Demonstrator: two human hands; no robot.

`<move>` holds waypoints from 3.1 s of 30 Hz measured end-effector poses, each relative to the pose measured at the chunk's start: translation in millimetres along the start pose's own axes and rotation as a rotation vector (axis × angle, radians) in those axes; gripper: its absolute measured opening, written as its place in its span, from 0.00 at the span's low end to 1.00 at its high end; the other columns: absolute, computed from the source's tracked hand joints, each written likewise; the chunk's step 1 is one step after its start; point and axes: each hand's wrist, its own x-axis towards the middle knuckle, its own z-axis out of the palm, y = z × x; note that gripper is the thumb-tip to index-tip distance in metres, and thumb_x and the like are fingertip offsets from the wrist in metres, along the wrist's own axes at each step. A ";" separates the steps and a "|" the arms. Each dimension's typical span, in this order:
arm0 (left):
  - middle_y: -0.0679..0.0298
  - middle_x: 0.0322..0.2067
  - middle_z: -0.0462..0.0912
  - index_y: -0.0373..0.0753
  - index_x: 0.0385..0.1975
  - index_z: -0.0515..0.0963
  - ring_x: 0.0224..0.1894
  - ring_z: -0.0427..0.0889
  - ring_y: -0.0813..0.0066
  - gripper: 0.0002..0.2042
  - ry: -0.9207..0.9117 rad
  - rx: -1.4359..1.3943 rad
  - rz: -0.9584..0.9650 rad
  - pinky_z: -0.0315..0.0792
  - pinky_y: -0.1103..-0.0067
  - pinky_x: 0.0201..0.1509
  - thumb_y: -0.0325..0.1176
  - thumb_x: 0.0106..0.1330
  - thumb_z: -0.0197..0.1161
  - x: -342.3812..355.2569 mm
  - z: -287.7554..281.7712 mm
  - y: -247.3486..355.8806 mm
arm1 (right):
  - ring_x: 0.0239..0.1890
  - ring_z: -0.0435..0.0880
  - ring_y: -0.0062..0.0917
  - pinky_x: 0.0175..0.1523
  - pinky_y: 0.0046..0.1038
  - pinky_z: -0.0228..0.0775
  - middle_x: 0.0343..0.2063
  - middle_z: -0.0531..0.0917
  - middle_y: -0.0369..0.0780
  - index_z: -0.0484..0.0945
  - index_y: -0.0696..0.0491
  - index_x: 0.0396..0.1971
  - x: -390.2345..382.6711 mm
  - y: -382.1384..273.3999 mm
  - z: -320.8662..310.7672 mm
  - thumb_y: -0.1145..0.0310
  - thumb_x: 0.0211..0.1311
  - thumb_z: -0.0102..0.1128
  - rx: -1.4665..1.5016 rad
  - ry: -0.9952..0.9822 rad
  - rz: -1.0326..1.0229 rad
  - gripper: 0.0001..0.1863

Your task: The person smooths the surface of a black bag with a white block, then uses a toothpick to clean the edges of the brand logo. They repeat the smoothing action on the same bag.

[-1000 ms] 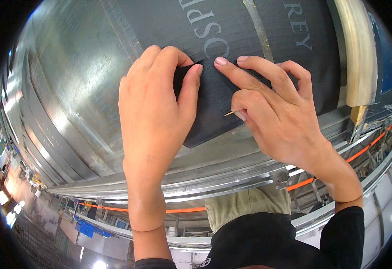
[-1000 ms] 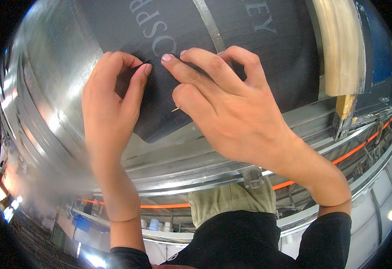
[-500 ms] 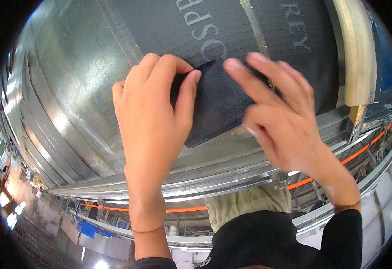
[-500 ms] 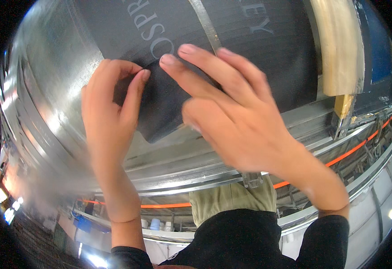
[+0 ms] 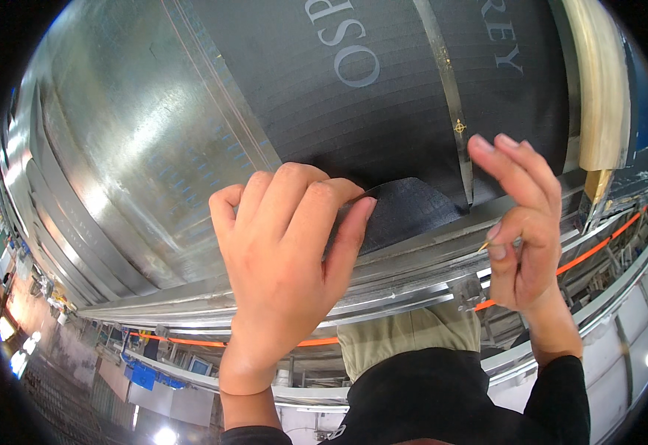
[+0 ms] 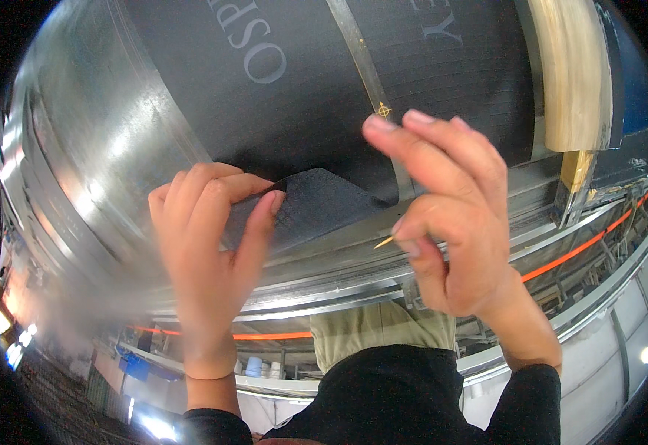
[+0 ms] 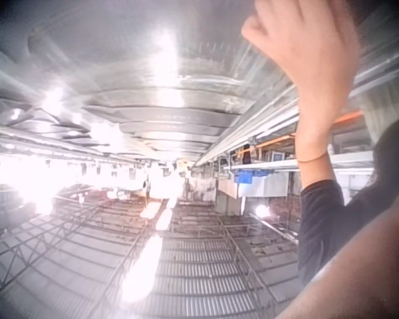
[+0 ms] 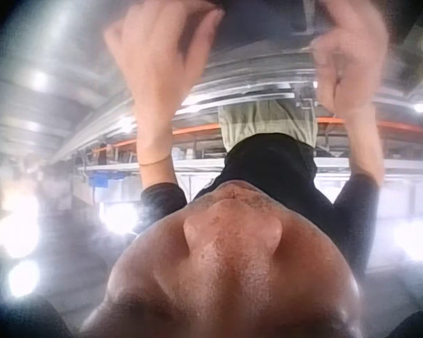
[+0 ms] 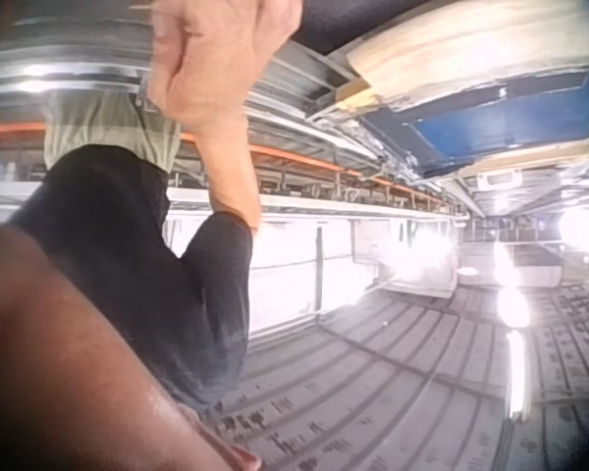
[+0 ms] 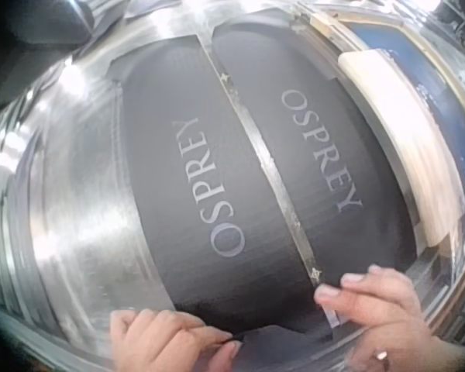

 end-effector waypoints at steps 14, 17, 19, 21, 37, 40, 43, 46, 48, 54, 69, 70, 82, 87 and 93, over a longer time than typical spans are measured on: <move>0.48 0.61 0.72 0.32 0.59 0.72 0.62 0.72 0.46 0.33 -0.256 -0.111 0.090 0.66 0.57 0.67 0.51 0.62 0.67 -96.0 45.7 36.7 | 0.41 0.78 0.31 0.49 0.31 0.69 0.34 0.80 0.42 0.71 0.52 0.42 -66.6 -35.8 -8.4 0.70 0.71 0.54 0.218 0.263 0.240 0.05; 0.47 0.63 0.72 0.36 0.64 0.71 0.65 0.71 0.48 0.35 -0.294 0.018 -0.028 0.64 0.56 0.68 0.60 0.68 0.55 -84.2 67.6 25.9 | 0.31 0.74 0.20 0.40 0.23 0.67 0.29 0.77 0.38 0.68 0.53 0.48 -106.4 -58.6 -7.5 0.71 0.75 0.49 0.578 0.276 0.458 0.07; 0.46 0.63 0.72 0.38 0.66 0.70 0.66 0.70 0.48 0.35 -0.394 0.014 -0.140 0.64 0.57 0.68 0.62 0.71 0.50 -83.0 66.2 20.6 | 0.27 0.71 0.16 0.37 0.20 0.64 0.27 0.76 0.36 0.66 0.54 0.51 -139.7 -77.2 -19.3 0.69 0.77 0.46 0.587 0.182 0.596 0.09; 0.46 0.62 0.73 0.40 0.66 0.71 0.66 0.70 0.48 0.34 -0.385 0.068 -0.150 0.64 0.57 0.68 0.63 0.72 0.48 -81.9 50.3 26.7 | 0.28 0.70 0.14 0.36 0.19 0.63 0.25 0.74 0.33 0.64 0.55 0.50 -160.1 -112.6 -37.4 0.67 0.78 0.45 0.577 0.178 0.594 0.09; 0.53 0.53 0.80 0.39 0.56 0.76 0.57 0.77 0.53 0.19 0.262 -0.227 -0.363 0.70 0.65 0.62 0.34 0.66 0.66 -317.0 41.5 59.1 | 0.34 0.78 0.25 0.45 0.25 0.70 0.31 0.81 0.39 0.81 0.54 0.34 -171.4 -283.4 -285.6 0.66 0.65 0.56 0.962 0.918 -0.995 0.08; 0.54 0.51 0.81 0.38 0.56 0.77 0.53 0.79 0.55 0.18 0.234 -0.287 -0.329 0.72 0.67 0.58 0.33 0.66 0.65 -294.3 52.9 94.2 | 0.35 0.85 0.30 0.45 0.30 0.76 0.33 0.87 0.43 0.83 0.58 0.32 -134.4 -207.0 -343.7 0.73 0.59 0.61 0.406 1.101 -0.613 0.05; 0.55 0.49 0.83 0.38 0.56 0.77 0.50 0.82 0.61 0.18 0.265 -0.398 -0.320 0.74 0.71 0.54 0.33 0.68 0.65 -261.6 60.6 129.5 | 0.37 0.88 0.31 0.46 0.30 0.81 0.35 0.87 0.45 0.80 0.60 0.44 -56.7 -48.3 -372.5 0.73 0.66 0.66 0.707 0.936 -0.326 0.10; 0.58 0.48 0.83 0.38 0.57 0.77 0.49 0.82 0.67 0.18 0.301 -0.600 -0.374 0.74 0.74 0.53 0.35 0.70 0.64 -192.3 71.1 171.2 | 0.36 0.87 0.24 0.43 0.25 0.80 0.35 0.87 0.41 0.82 0.58 0.41 5.7 94.9 -399.5 0.72 0.65 0.67 0.624 0.942 -0.055 0.08; 0.59 0.49 0.83 0.37 0.58 0.76 0.50 0.81 0.69 0.18 0.364 -0.708 -0.427 0.74 0.74 0.53 0.37 0.71 0.63 -132.8 87.3 186.6 | 0.35 0.87 0.21 0.41 0.23 0.79 0.35 0.88 0.38 0.84 0.57 0.40 42.7 174.4 -421.5 0.70 0.65 0.67 0.537 0.925 0.093 0.08; 0.56 0.53 0.80 0.34 0.61 0.73 0.51 0.78 0.71 0.26 0.496 -0.882 -0.726 0.71 0.75 0.56 0.49 0.74 0.59 51.4 114.9 215.1 | 0.34 0.85 0.17 0.39 0.20 0.77 0.33 0.88 0.36 0.85 0.56 0.41 143.2 355.2 -440.5 0.67 0.64 0.68 0.413 0.723 0.395 0.10; 0.67 0.25 0.75 0.29 0.34 0.80 0.30 0.70 0.76 0.29 0.508 -0.758 -1.008 0.67 0.74 0.36 0.58 0.72 0.57 144.1 146.7 212.3 | 0.30 0.88 0.18 0.36 0.21 0.82 0.31 0.88 0.38 0.84 0.58 0.38 239.9 444.3 -441.1 0.71 0.62 0.67 0.339 0.419 0.413 0.08; 0.68 0.24 0.73 0.30 0.32 0.79 0.28 0.68 0.76 0.29 0.542 -0.781 -1.003 0.66 0.74 0.35 0.59 0.72 0.57 147.4 147.1 218.5 | 0.30 0.88 0.18 0.36 0.21 0.83 0.31 0.88 0.38 0.84 0.59 0.38 241.3 445.0 -443.6 0.71 0.62 0.68 0.341 0.399 0.420 0.08; 0.45 0.24 0.80 0.29 0.29 0.81 0.29 0.74 0.59 0.37 0.585 -0.422 -1.023 0.68 0.59 0.38 0.66 0.72 0.47 135.8 169.6 211.7 | 0.32 0.80 0.18 0.37 0.22 0.75 0.36 0.83 0.35 0.79 0.53 0.54 141.8 440.4 -425.4 0.52 0.70 0.61 0.201 0.250 0.344 0.22; 0.55 0.23 0.80 0.28 0.27 0.80 0.29 0.73 0.68 0.38 0.716 -0.795 -0.916 0.69 0.65 0.37 0.68 0.68 0.53 154.5 178.1 238.6 | 0.20 0.68 0.11 0.24 0.17 0.60 0.21 0.72 0.28 0.78 0.51 0.54 14.9 386.9 -397.9 0.58 0.75 0.55 0.387 0.201 0.571 0.16; 0.60 0.30 0.82 0.26 0.38 0.81 0.34 0.75 0.74 0.38 0.800 -1.153 -0.885 0.72 0.73 0.43 0.68 0.67 0.57 161.1 179.0 257.3 | 0.23 0.65 0.09 0.27 0.17 0.58 0.22 0.71 0.26 0.80 0.53 0.51 22.6 396.9 -378.3 0.64 0.76 0.52 0.591 0.390 0.464 0.13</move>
